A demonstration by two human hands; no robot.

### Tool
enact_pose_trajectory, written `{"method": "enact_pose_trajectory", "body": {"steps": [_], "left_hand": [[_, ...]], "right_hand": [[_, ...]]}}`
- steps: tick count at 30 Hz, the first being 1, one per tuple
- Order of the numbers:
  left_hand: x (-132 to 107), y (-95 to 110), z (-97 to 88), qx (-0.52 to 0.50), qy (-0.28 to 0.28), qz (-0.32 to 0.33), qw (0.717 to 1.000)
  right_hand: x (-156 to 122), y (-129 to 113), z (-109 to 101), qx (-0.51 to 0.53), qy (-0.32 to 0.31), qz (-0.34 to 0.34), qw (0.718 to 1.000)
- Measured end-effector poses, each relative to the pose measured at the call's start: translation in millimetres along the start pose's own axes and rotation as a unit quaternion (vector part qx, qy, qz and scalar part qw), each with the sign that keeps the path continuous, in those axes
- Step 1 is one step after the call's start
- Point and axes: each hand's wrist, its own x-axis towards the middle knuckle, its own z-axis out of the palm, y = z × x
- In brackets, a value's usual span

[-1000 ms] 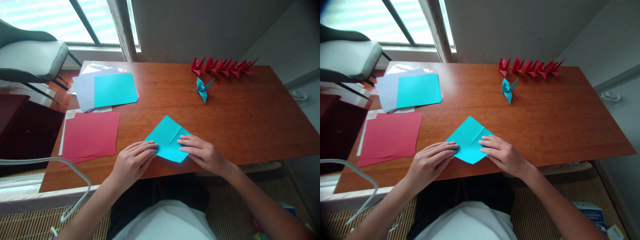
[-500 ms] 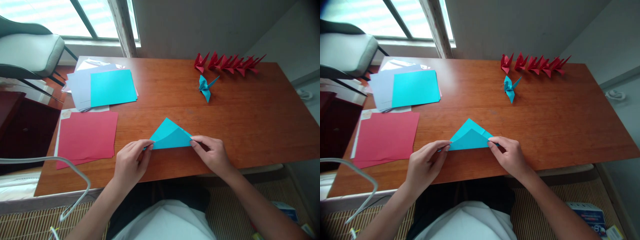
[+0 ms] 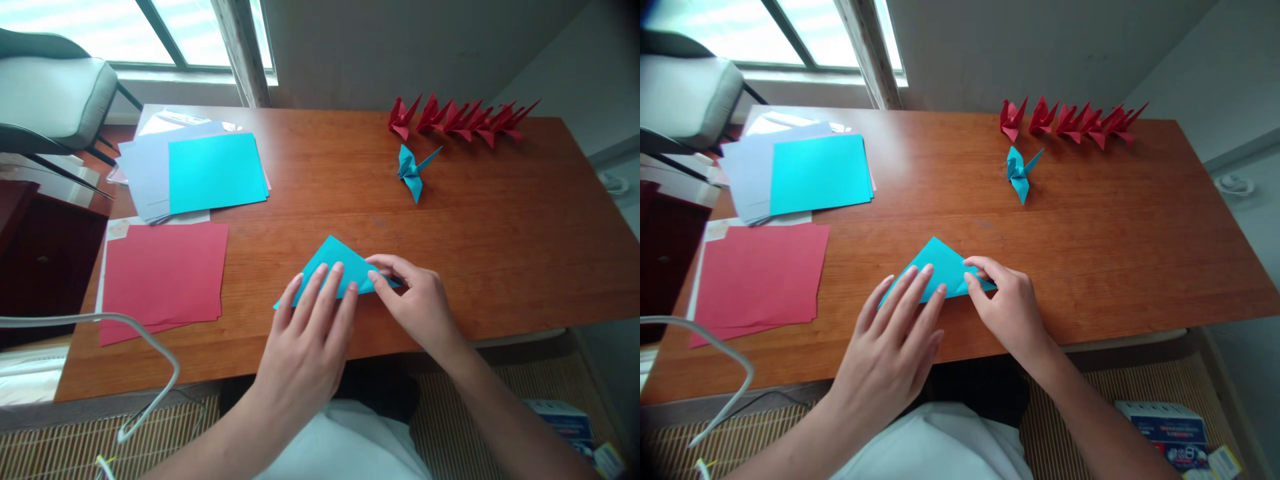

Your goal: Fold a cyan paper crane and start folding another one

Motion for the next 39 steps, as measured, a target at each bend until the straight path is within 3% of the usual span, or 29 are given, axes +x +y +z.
{"method": "enact_pose_trajectory", "body": {"steps": [3,7,18,24,29,34,39], "left_hand": [[0,18,5.9,0.015,-0.05,-0.002,0.999],[-1,28,19.0,0.026,-0.062,-0.026,0.997],[7,22,25.4,-0.008,-0.081,-0.05,0.995],[13,16,25.4,-0.014,-0.082,-0.044,0.996],[16,14,27.4,-0.015,-0.084,-0.047,0.995],[15,14,31.3,-0.016,-0.08,-0.047,0.996],[15,14,31.3,-0.018,-0.084,-0.054,0.995]], "right_hand": [[1,0,-1,-0.009,-0.002,0.004,1.0],[0,-1,-2,-0.011,0.008,0.001,1.0],[-7,6,1,-0.052,0.054,-0.099,0.992],[22,0,-6,-0.032,-0.002,-0.159,0.987],[50,0,6,-0.083,-0.087,-0.239,0.963],[52,6,20,-0.108,-0.088,-0.259,0.956],[48,8,20,-0.122,-0.084,-0.256,0.955]]}}
